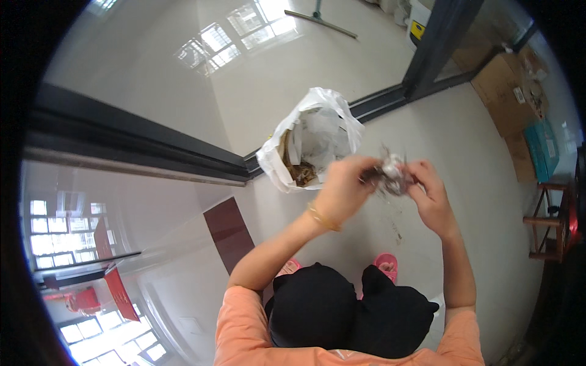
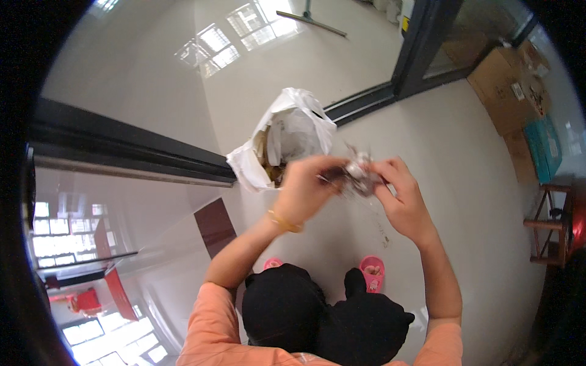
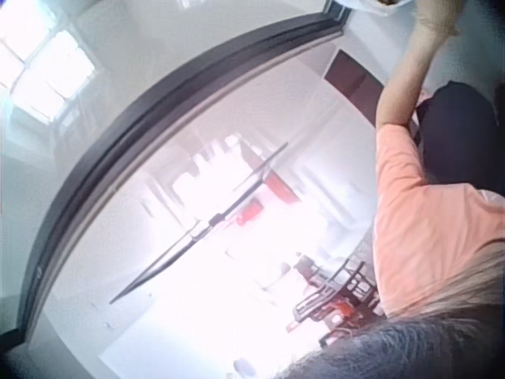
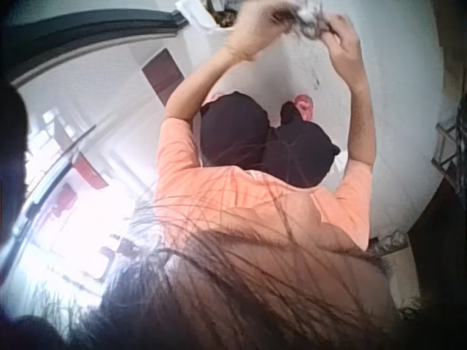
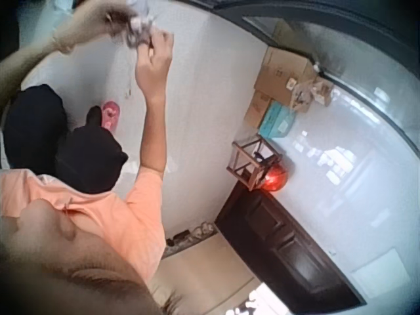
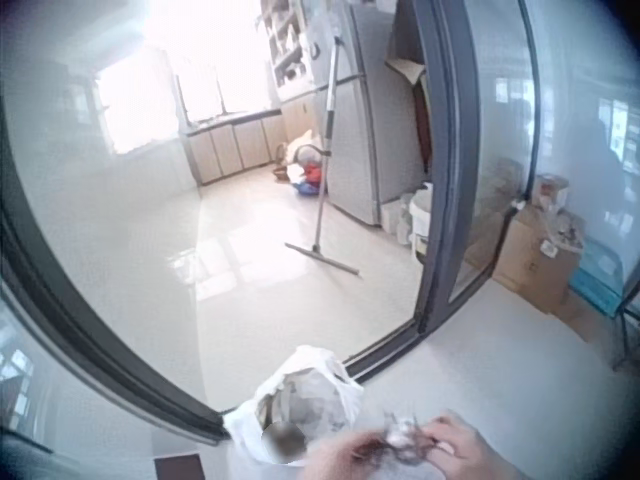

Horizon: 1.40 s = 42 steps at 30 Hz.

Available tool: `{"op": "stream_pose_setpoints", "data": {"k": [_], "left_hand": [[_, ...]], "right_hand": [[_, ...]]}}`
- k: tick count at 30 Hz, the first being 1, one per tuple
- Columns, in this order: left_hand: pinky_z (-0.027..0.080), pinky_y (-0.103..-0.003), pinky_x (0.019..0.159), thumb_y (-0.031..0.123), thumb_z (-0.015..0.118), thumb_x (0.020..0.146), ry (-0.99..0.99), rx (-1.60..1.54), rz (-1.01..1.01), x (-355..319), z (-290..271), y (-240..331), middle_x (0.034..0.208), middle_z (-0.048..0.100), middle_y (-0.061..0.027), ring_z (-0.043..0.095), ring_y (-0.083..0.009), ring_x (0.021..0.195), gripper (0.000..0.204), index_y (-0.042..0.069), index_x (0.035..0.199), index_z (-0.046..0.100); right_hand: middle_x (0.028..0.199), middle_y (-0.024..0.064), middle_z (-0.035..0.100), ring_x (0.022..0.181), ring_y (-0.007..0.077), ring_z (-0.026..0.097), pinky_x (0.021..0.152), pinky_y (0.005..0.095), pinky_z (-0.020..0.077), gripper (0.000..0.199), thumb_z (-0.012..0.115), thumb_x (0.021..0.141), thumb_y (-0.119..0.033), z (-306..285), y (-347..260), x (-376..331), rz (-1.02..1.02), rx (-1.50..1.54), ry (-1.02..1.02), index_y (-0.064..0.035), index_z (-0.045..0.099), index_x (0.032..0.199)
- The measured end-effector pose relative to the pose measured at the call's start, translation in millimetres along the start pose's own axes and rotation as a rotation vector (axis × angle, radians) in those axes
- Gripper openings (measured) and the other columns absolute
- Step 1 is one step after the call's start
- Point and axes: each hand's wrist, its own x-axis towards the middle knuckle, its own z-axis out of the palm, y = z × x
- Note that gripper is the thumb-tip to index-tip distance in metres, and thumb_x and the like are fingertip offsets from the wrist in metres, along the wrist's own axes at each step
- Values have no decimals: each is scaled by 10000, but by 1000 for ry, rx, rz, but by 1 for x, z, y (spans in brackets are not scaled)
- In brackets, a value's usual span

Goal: The person sweeps the floor with a broom in a home setting, moving from the dining area to the kitchen and back. They gather debris into a pile and then pick it up by hand, placing it into a white plastic bag.

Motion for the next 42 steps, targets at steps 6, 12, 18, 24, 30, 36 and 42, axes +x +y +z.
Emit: {"op": "stream_pose_setpoints", "data": {"k": [6,12,18,24,30,36,42], "left_hand": [[504,-282,605,-5,611,719,161,313,-193,13,-101,-2,772,647,-128,636,-184,652,195,-45,910,621],[481,-373,838,3,639,669,-372,956,-525,13,-91,-56,1011,586,-239,585,-354,950,265,-3,933,615],[473,-413,744,43,592,732,-111,884,-292,24,-95,-35,926,599,-196,586,-364,845,166,20,897,581],[456,-391,676,273,727,683,-2,507,3,17,-62,-24,756,602,-141,587,-300,711,388,-5,912,583],[477,-375,651,285,726,674,-94,340,-307,28,-42,-40,738,606,-148,595,-308,692,363,-4,866,619],[494,-389,664,93,634,683,-107,772,-199,21,-63,-96,758,627,-170,605,-341,704,127,49,797,664],[488,-402,744,29,602,687,-144,977,-243,26,-78,-54,833,606,-176,595,-337,821,197,59,876,649]], "right_hand": [[904,92,498,779,185,514,721,271,427,318,469,785,-6,52,-36,93,-54,65,-106,-16,577,1083],[946,114,516,804,200,539,751,295,439,338,488,775,-42,67,-23,107,-2,-186,-122,-21,572,1102],[897,69,547,822,124,531,741,260,443,371,517,763,-37,38,-13,110,151,139,-153,-10,566,1130],[927,23,557,804,93,516,734,238,441,392,529,779,-45,36,-34,114,278,423,-85,7,538,1167],[944,13,560,827,80,518,761,232,438,403,540,772,-56,48,-34,124,272,637,-128,-7,533,1172],[993,25,568,880,94,527,811,245,426,396,537,771,-41,32,-34,125,182,764,29,-8,530,1165],[1002,10,540,855,93,499,767,219,406,382,522,793,-87,-29,16,61,247,600,277,-12,527,1167]]}}
